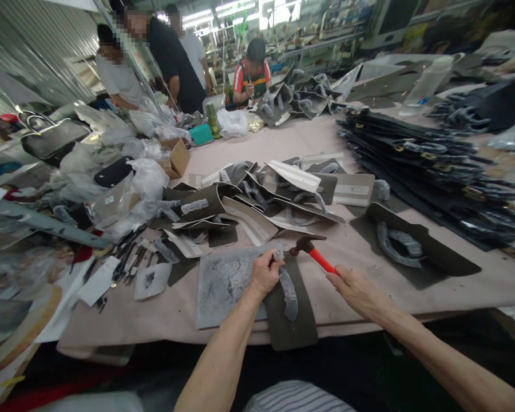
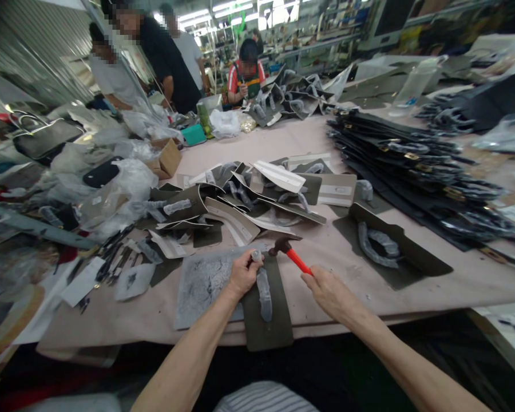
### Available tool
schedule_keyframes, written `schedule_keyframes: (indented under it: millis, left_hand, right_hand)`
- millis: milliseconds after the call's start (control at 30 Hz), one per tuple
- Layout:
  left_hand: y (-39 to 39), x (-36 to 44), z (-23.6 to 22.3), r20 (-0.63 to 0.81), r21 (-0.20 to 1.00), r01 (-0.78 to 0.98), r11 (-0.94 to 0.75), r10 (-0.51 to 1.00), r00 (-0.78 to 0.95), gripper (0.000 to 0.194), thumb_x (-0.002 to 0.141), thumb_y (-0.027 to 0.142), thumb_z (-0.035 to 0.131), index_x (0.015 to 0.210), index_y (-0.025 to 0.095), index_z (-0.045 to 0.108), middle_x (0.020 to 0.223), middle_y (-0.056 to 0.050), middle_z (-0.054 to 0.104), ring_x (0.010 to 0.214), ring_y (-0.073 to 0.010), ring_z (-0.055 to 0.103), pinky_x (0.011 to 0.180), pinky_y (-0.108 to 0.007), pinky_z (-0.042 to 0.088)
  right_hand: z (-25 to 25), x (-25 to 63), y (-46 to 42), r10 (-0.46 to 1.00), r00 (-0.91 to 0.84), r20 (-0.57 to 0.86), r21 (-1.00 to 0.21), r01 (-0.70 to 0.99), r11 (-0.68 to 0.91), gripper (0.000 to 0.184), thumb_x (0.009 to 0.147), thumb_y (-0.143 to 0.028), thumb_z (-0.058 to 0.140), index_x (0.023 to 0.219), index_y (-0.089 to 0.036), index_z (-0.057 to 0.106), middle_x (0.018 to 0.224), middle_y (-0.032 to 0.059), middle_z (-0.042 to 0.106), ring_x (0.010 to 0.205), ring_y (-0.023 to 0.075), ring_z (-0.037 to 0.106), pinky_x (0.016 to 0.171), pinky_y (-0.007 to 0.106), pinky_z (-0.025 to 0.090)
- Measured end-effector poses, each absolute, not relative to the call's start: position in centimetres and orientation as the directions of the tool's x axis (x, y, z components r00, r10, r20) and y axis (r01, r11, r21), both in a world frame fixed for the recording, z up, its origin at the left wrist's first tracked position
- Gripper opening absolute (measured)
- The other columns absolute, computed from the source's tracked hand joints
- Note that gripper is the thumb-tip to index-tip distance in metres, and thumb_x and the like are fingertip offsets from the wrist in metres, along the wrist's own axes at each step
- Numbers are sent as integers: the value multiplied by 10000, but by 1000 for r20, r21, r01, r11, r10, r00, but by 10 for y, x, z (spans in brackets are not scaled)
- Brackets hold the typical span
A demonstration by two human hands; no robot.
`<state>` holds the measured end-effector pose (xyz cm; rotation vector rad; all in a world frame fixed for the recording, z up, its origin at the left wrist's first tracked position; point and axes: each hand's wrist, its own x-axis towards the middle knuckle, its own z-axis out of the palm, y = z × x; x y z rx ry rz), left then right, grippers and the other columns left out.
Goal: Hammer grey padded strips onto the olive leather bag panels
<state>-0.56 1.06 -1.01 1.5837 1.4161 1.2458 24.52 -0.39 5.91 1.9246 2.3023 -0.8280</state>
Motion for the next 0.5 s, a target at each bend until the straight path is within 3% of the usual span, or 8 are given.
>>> schedule_keyframes:
  millis: [67,133,200,267,367,433,500]
  left_hand:
    - [10,-6,-10,214,925,333,-184,975,-55,173,814,136,632,965,195,694,899,-28,771,836,-181,719,801,-274,553]
    - [10,-6,-10,209,928,328,-178,976,-62,157,811,158,648,956,193,696,893,-29,770,830,-181,717,796,-276,553]
    - [9,-7,-11,200,933,319,-168,977,-70,145,807,179,658,945,192,700,886,-28,768,820,-179,714,790,-277,554]
    - [10,-5,-13,181,942,302,-149,980,-82,141,796,196,670,932,190,705,872,-24,767,808,-176,711,783,-276,555]
    - [17,-2,-14,105,980,184,-72,979,-175,157,755,230,709,899,172,695,831,-25,759,768,-169,710,746,-268,560]
    - [24,-2,-9,13,1000,11,-9,937,-348,188,747,288,726,865,154,667,788,-30,747,713,-162,709,696,-261,560]
    - [30,-7,5,-61,987,-161,-26,857,-512,247,750,349,735,844,144,634,765,-37,738,679,-155,709,667,-253,558]
  right_hand:
    - [44,247,-7,923,-176,-343,-285,956,76,289,1030,-331,352,965,-156,573,864,112,670,771,229,627,672,318,394]
    - [36,242,-14,961,-200,-189,-189,968,164,295,995,-289,422,1160,-99,577,1096,195,660,922,290,629,759,377,437]
    - [39,229,-23,920,-390,32,-177,904,390,430,937,-197,480,1356,-105,508,1359,228,549,1139,334,562,900,445,440]
    - [47,210,-30,755,-639,147,-207,727,655,575,860,-92,503,1428,-182,480,1480,175,467,1290,322,463,1019,473,396]
    - [56,176,-36,536,-838,107,-211,508,835,420,821,-66,516,1201,-206,629,1384,128,549,1276,296,460,1054,472,372]
    - [60,155,-39,519,-851,75,-139,507,851,227,854,-105,510,1018,-171,653,1260,149,606,1197,304,500,1046,491,366]
    - [65,138,-42,566,-820,83,-60,563,825,154,858,-129,509,938,-153,638,1122,167,636,1093,311,538,997,494,384]
